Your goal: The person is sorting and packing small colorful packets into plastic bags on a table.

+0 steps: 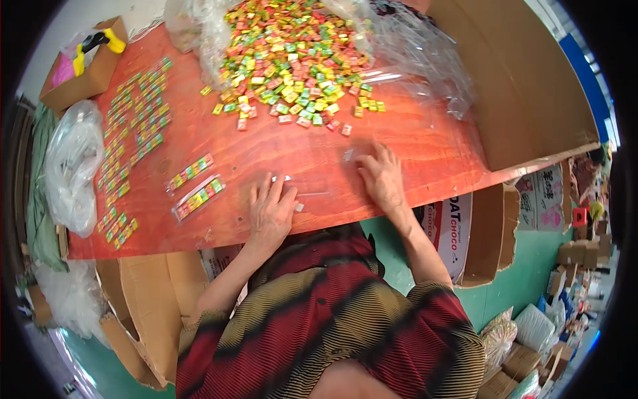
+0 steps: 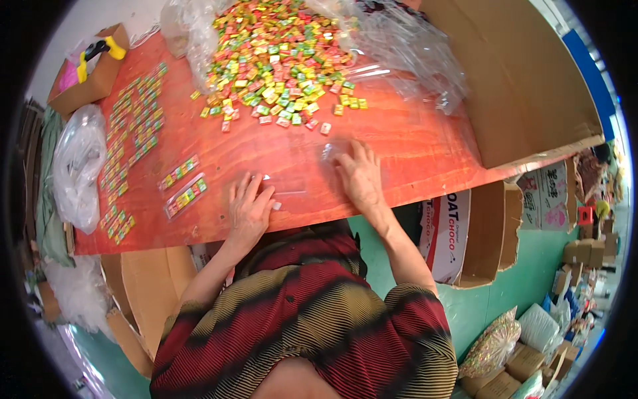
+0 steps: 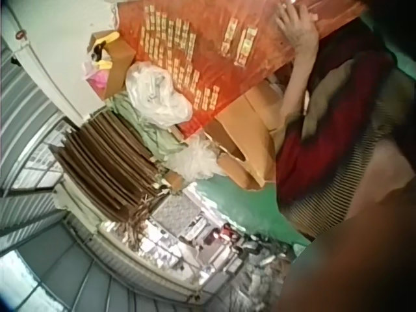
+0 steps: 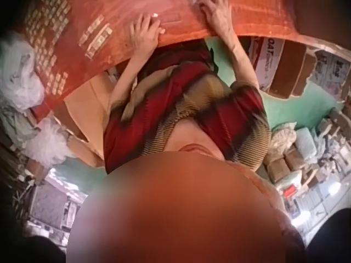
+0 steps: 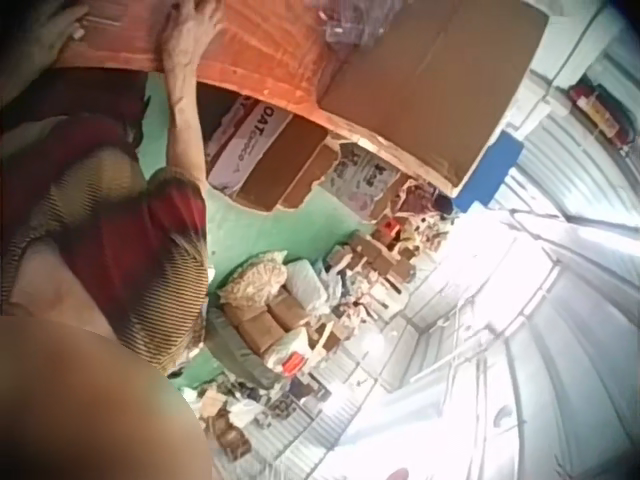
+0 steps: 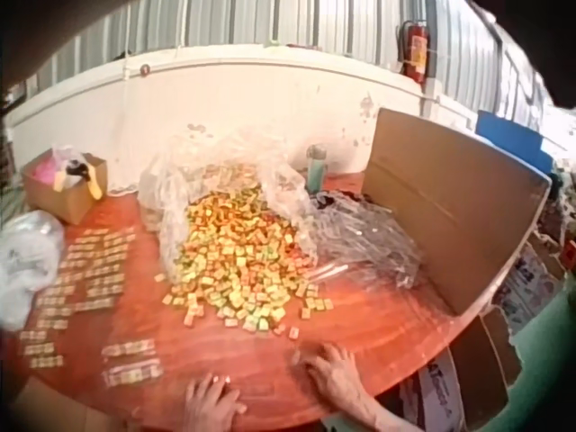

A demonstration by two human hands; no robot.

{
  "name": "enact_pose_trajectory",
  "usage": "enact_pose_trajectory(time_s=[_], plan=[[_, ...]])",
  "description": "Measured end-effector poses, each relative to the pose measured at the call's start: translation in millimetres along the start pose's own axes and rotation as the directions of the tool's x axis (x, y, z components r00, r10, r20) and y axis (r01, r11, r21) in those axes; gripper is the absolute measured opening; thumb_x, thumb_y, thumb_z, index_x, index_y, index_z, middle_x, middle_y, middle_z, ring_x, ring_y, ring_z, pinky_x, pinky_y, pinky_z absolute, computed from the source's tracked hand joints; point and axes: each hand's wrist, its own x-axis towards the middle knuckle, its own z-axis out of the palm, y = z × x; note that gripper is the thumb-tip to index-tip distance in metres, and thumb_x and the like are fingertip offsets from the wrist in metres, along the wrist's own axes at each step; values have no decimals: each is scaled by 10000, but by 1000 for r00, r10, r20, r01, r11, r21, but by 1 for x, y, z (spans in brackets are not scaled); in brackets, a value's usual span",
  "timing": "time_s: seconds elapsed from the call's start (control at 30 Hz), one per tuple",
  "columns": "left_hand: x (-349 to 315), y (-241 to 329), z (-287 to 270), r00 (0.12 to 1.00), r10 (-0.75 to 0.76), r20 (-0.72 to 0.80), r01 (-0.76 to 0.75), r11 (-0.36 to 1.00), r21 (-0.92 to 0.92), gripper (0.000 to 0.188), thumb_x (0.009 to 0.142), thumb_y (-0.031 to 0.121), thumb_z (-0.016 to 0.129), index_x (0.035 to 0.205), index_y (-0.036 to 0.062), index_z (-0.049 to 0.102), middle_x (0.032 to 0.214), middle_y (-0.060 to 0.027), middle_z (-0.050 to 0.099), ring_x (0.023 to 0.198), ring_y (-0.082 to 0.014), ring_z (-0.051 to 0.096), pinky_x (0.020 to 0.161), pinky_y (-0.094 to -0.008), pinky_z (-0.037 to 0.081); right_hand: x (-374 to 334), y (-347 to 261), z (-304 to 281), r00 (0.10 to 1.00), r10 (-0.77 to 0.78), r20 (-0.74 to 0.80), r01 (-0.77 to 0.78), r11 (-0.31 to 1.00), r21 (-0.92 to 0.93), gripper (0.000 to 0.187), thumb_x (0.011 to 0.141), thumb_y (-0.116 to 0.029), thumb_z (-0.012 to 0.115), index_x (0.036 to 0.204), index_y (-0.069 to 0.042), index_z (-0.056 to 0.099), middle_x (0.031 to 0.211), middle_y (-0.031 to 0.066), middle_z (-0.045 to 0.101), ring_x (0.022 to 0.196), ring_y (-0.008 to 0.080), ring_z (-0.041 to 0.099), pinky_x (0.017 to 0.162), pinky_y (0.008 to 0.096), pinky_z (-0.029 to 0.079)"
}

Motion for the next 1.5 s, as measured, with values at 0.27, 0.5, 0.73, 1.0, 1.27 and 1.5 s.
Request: enact_pose_trajectory(time_s=[0.27,0.5,0.73,1.0,1.27,1.5], plan=[[-4,-4,6,999,38,-21,-38,999,-27,192,754,146,564,912,38,583,1171,-196,471,1130,-376,430,912,-525,327,9,19,-2,948,84,305,-136,979,152,402,657,-27,633,1043,-52,522,972,156,531,926,331,492,798,411,401],[3,-9,7,994,106,16,-104,989,-110,160,727,122,613,850,29,571,1179,-189,466,1141,-354,425,900,-506,342,7,5,-6,974,-27,226,27,1000,5,350,670,-14,597,1011,-24,521,916,129,537,845,313,500,750,405,386],[1,-13,-3,995,94,28,-90,989,-119,345,729,250,610,1006,50,564,1225,-183,442,1193,-354,377,949,-532,289,-21,-15,-10,979,-101,177,108,994,-31,334,755,-79,544,1089,-69,532,928,90,539,839,267,490,749,399,366],[-11,-91,-38,938,-294,-182,340,882,325,643,767,348,590,1294,52,370,1341,-208,321,1249,-395,271,993,-559,190,-18,-38,-21,973,-65,220,50,996,73,377,731,-116,626,1083,-17,537,1043,143,512,971,318,476,852,412,360],[-21,-154,-60,947,-319,24,284,872,400,514,841,294,508,1292,89,369,1340,-170,336,1259,-355,276,1023,-504,200,-22,-38,-17,960,-54,273,-13,971,237,356,722,-54,625,1068,-27,551,1037,149,529,948,324,505,813,399,403],[-26,-222,-96,944,-318,-89,304,731,612,486,860,286,492,1293,100,375,1337,-161,346,1259,-339,283,1014,-489,214,-10,-41,-21,970,-38,240,-13,979,205,342,746,-83,607,1080,-38,543,1105,146,512,1046,331,471,896,449,357]])
